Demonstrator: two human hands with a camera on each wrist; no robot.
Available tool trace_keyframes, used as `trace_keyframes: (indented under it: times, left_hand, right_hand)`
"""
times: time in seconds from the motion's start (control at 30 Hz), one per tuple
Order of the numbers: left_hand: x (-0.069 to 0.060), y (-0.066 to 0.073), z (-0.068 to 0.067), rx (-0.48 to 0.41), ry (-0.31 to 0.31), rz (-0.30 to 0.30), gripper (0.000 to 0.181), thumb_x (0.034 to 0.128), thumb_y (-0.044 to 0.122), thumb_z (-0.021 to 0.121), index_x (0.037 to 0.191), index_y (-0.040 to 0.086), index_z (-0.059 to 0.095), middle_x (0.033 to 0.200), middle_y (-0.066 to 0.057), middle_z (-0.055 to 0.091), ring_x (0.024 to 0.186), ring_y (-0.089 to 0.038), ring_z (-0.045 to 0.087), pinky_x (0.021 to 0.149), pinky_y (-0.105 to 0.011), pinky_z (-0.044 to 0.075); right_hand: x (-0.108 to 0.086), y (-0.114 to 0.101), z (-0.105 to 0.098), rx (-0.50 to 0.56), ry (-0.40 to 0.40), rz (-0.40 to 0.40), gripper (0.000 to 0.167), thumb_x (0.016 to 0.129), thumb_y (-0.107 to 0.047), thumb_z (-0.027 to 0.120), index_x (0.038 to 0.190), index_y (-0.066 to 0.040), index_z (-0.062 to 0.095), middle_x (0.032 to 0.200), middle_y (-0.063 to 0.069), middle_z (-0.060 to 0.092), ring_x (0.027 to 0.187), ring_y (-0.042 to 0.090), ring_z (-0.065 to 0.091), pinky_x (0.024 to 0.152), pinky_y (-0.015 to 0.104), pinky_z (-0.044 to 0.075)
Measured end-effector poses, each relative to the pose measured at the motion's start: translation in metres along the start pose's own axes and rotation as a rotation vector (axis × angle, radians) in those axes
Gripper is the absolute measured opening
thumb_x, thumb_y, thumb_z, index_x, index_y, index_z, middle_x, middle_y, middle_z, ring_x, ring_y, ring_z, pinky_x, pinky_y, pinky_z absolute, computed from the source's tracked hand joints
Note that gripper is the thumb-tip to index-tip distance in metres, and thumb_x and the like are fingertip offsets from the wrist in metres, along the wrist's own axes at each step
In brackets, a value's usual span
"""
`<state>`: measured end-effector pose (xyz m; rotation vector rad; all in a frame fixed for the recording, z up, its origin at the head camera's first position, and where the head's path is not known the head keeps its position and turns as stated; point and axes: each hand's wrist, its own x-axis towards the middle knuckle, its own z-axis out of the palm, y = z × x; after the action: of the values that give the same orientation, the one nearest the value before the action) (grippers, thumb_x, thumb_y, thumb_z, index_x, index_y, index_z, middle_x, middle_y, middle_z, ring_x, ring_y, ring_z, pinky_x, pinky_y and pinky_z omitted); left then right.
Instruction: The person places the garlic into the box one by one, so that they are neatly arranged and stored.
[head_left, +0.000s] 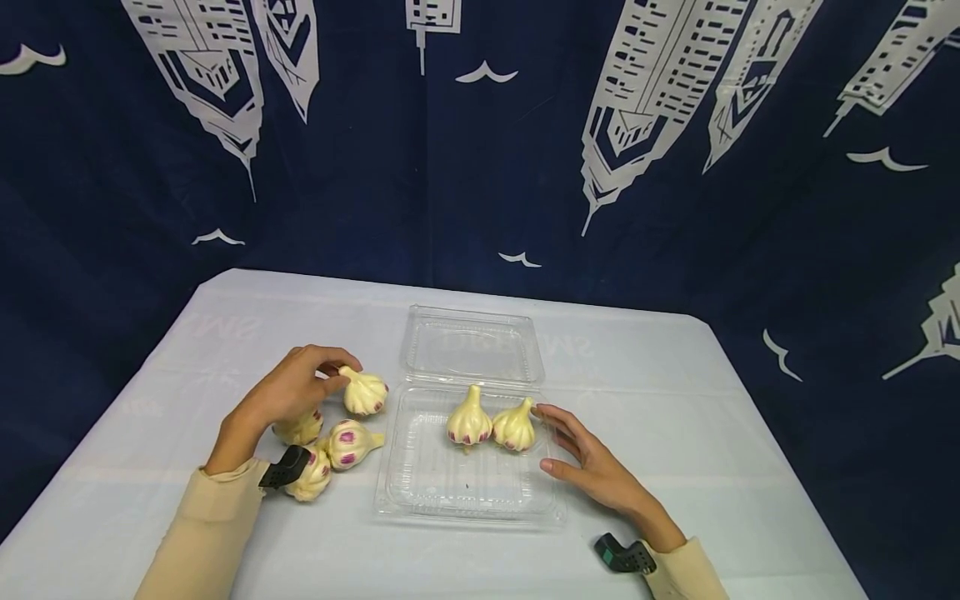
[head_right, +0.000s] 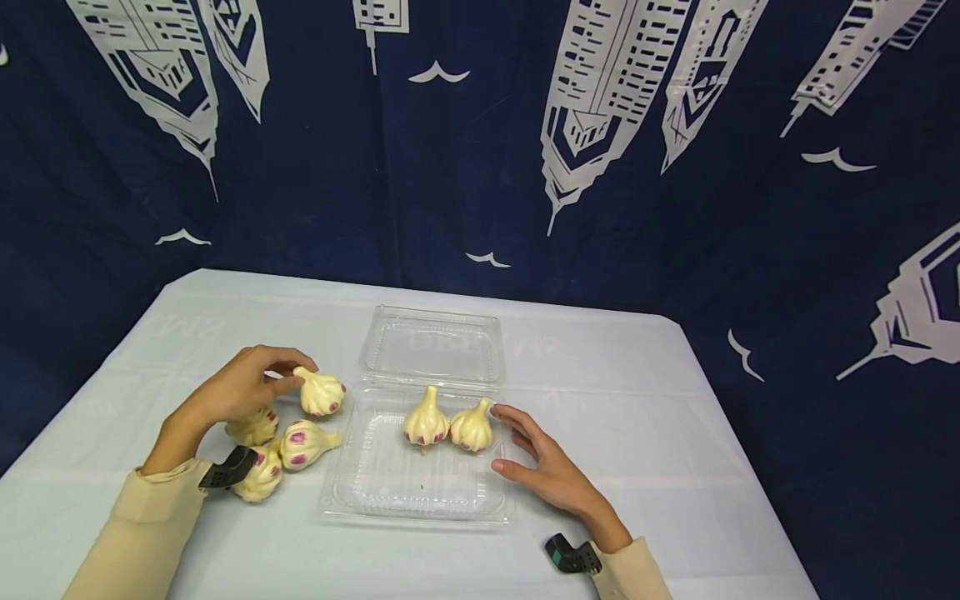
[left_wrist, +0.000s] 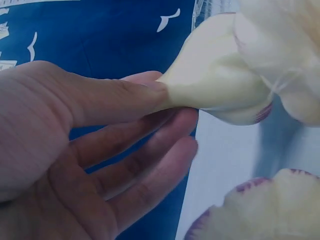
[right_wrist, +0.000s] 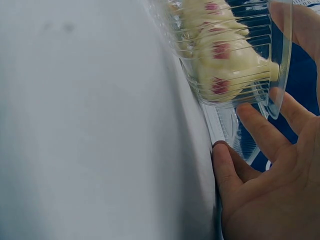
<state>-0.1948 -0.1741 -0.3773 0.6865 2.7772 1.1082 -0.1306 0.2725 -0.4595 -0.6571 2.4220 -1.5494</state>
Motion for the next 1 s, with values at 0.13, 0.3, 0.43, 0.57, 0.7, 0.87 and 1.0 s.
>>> trace_keyframes:
  times: [0.13, 0.3, 0.43, 0.57, 0.7, 0.87, 1.0]
  left_hand:
    - [-0.001, 0.005, -0.003, -0.015, 0.035, 0.008, 0.022, 0.0948, -0.002, 0.062, 0.114, 0.004, 0.071, 0.117, -0.015, 0.070, 0.106, -0.035, 0.066, 0.089, -0.051, 0.055]
    - [-0.003, 0.010, -0.006, -0.025, 0.073, 0.007, 0.023, 0.0952, -0.003, 0.061, 0.115, 0.005, 0.070, 0.121, -0.015, 0.068, 0.110, -0.034, 0.063, 0.090, -0.051, 0.056]
    - [-0.003, 0.014, -0.007, -0.047, 0.112, 0.024, 0.024, 0.0954, -0.004, 0.061, 0.117, 0.004, 0.070, 0.120, -0.014, 0.067, 0.111, -0.032, 0.060, 0.089, -0.047, 0.057]
    - [-0.003, 0.020, -0.006, -0.060, 0.158, 0.057, 0.024, 0.0965, -0.001, 0.062, 0.118, 0.006, 0.070, 0.118, -0.011, 0.067, 0.112, -0.031, 0.062, 0.087, -0.044, 0.058]
    - [-0.003, 0.027, -0.003, -0.052, 0.194, 0.104, 0.023, 0.0988, 0.003, 0.061, 0.120, 0.008, 0.069, 0.119, -0.010, 0.067, 0.112, -0.029, 0.062, 0.087, -0.045, 0.058]
    - [-0.002, 0.036, 0.000, -0.059, 0.207, 0.150, 0.025, 0.1001, 0.004, 0.059, 0.123, 0.008, 0.067, 0.120, -0.009, 0.065, 0.112, -0.027, 0.062, 0.086, -0.045, 0.058]
    - [-0.001, 0.043, 0.005, -0.073, 0.183, 0.173, 0.026, 0.1006, 0.004, 0.058, 0.125, 0.008, 0.067, 0.119, -0.010, 0.065, 0.110, -0.026, 0.062, 0.087, -0.044, 0.058]
  right_hand:
    - [0.000, 0.000, 0.000, -0.001, 0.000, -0.001, 0.073, 0.095, -0.010, 0.068, 0.155, -0.026, 0.031, 0.160, 0.003, 0.034, 0.144, 0.000, 0.031, 0.113, 0.012, 0.029]
    - [0.000, -0.001, 0.000, 0.003, -0.002, -0.001, 0.073, 0.095, -0.010, 0.069, 0.155, -0.026, 0.031, 0.161, 0.003, 0.034, 0.144, 0.000, 0.031, 0.112, 0.011, 0.029]
    - [0.000, -0.001, 0.000, 0.006, -0.002, 0.003, 0.073, 0.095, -0.010, 0.069, 0.155, -0.026, 0.031, 0.161, 0.003, 0.034, 0.144, -0.001, 0.031, 0.112, 0.011, 0.029]
    - [0.000, -0.002, 0.000, 0.007, 0.001, 0.005, 0.073, 0.095, -0.010, 0.069, 0.155, -0.026, 0.031, 0.161, 0.003, 0.034, 0.144, -0.002, 0.031, 0.112, 0.010, 0.028]
    - [0.000, -0.002, 0.000, 0.005, 0.002, 0.013, 0.073, 0.095, -0.010, 0.069, 0.155, -0.027, 0.031, 0.161, 0.004, 0.034, 0.144, -0.002, 0.031, 0.112, 0.011, 0.029]
    - [0.000, -0.001, -0.001, -0.007, 0.002, 0.002, 0.072, 0.095, -0.010, 0.069, 0.155, -0.025, 0.030, 0.161, 0.007, 0.033, 0.145, 0.002, 0.031, 0.113, 0.013, 0.029]
    - [0.000, 0.000, 0.000, -0.006, 0.001, 0.005, 0.072, 0.095, -0.011, 0.069, 0.155, -0.026, 0.031, 0.161, 0.005, 0.033, 0.145, 0.002, 0.031, 0.113, 0.013, 0.029]
